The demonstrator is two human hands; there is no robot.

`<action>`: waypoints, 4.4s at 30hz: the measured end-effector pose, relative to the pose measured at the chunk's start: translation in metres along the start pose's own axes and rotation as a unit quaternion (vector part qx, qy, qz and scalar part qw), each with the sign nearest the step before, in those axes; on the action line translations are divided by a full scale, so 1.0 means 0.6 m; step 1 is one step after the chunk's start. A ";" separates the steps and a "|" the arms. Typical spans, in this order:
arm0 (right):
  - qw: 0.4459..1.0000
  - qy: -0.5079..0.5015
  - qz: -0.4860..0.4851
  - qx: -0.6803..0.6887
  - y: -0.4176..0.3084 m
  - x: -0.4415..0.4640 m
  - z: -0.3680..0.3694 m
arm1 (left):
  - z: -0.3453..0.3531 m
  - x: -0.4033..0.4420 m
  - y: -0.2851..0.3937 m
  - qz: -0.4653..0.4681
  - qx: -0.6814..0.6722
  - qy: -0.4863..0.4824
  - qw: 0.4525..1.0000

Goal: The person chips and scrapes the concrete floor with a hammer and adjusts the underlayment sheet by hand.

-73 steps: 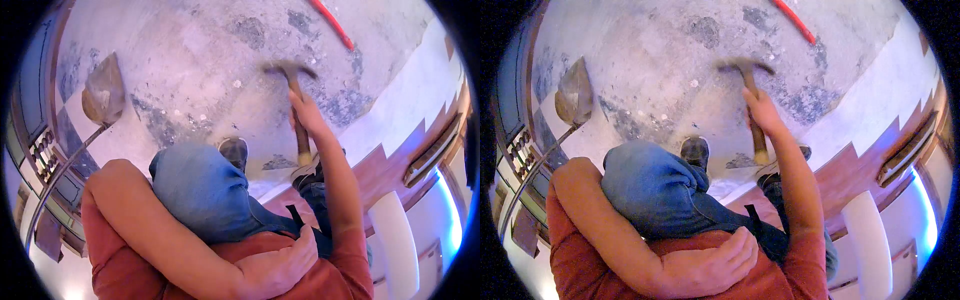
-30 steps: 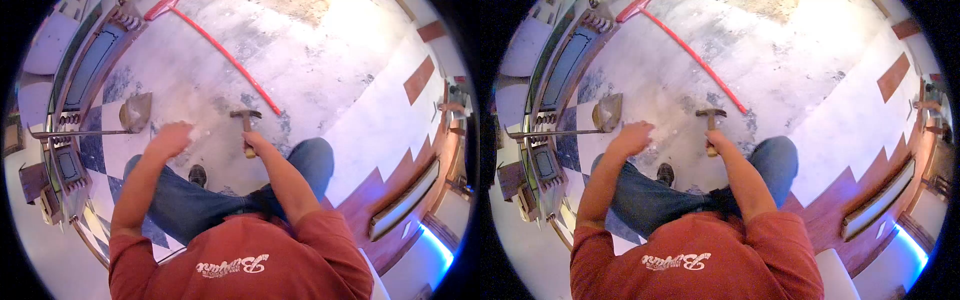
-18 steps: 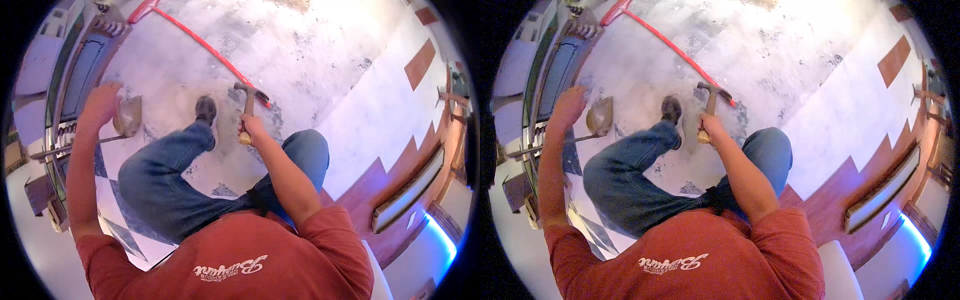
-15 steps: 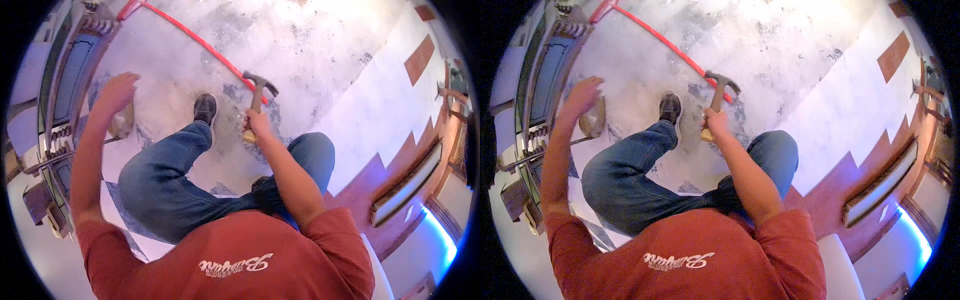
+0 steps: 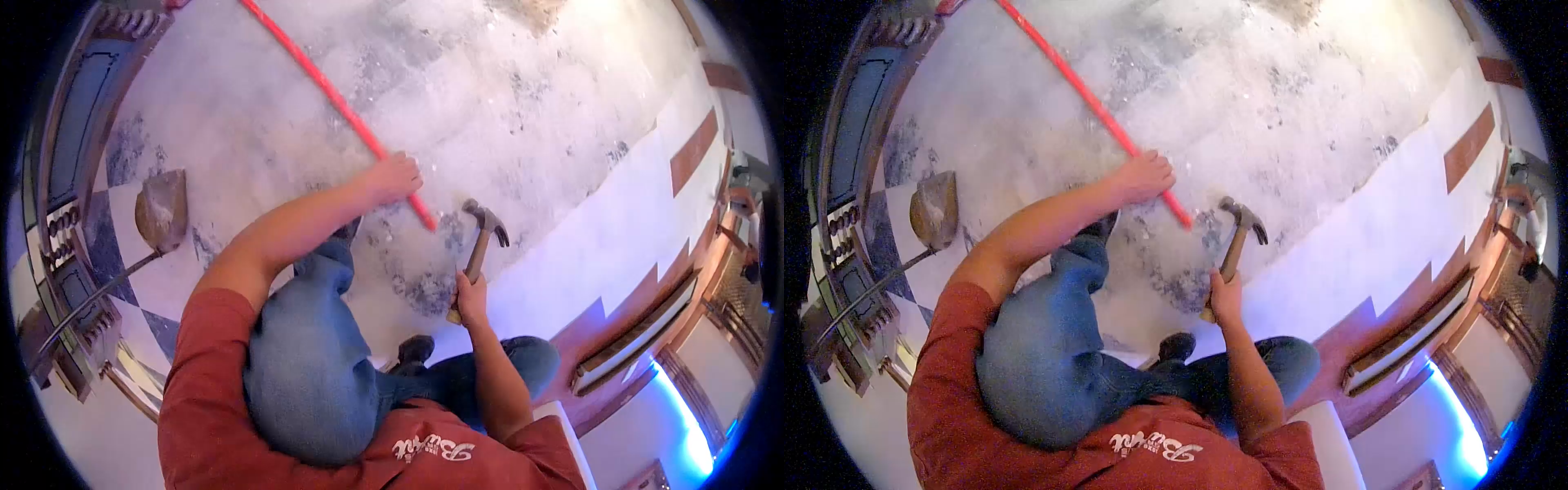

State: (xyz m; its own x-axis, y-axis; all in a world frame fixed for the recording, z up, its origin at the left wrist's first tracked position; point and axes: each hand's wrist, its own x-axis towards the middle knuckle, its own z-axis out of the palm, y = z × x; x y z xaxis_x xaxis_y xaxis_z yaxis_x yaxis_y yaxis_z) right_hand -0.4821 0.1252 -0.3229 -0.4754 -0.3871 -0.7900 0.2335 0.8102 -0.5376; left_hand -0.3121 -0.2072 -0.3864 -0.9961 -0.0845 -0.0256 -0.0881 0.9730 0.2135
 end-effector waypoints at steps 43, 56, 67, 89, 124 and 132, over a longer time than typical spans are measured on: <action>0.950 -0.051 -0.206 0.229 -0.506 0.342 0.263 | -0.109 -0.287 0.100 -0.066 -0.122 -0.034 0.990; 0.938 0.058 -0.252 0.230 -0.534 0.347 0.280 | -0.107 -0.291 0.110 -0.080 -0.136 -0.012 0.987; 0.956 0.073 -0.251 0.136 -0.528 0.372 0.265 | -0.116 -0.292 0.106 -0.082 -0.154 -0.013 0.985; 0.969 -0.017 -0.227 0.099 -0.513 0.362 0.234 | -0.110 -0.290 0.110 -0.087 -0.144 -0.015 0.986; 0.962 0.041 -0.257 0.081 -0.443 0.329 0.231 | -0.125 -0.290 0.102 -0.104 -0.192 -0.049 0.975; 0.959 0.102 -0.239 0.112 -0.451 0.250 0.238 | -0.504 -0.273 0.059 -0.207 -0.372 0.155 0.892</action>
State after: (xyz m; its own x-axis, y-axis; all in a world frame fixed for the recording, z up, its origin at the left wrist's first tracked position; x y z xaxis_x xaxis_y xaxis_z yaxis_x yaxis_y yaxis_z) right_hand -0.4952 -0.2149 -0.3381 -0.7243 -0.5778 -0.3763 0.1134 0.4384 -0.8916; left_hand -0.1539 -0.2237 -0.0795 -0.8217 -0.5699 -0.0059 -0.3133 0.4429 0.8400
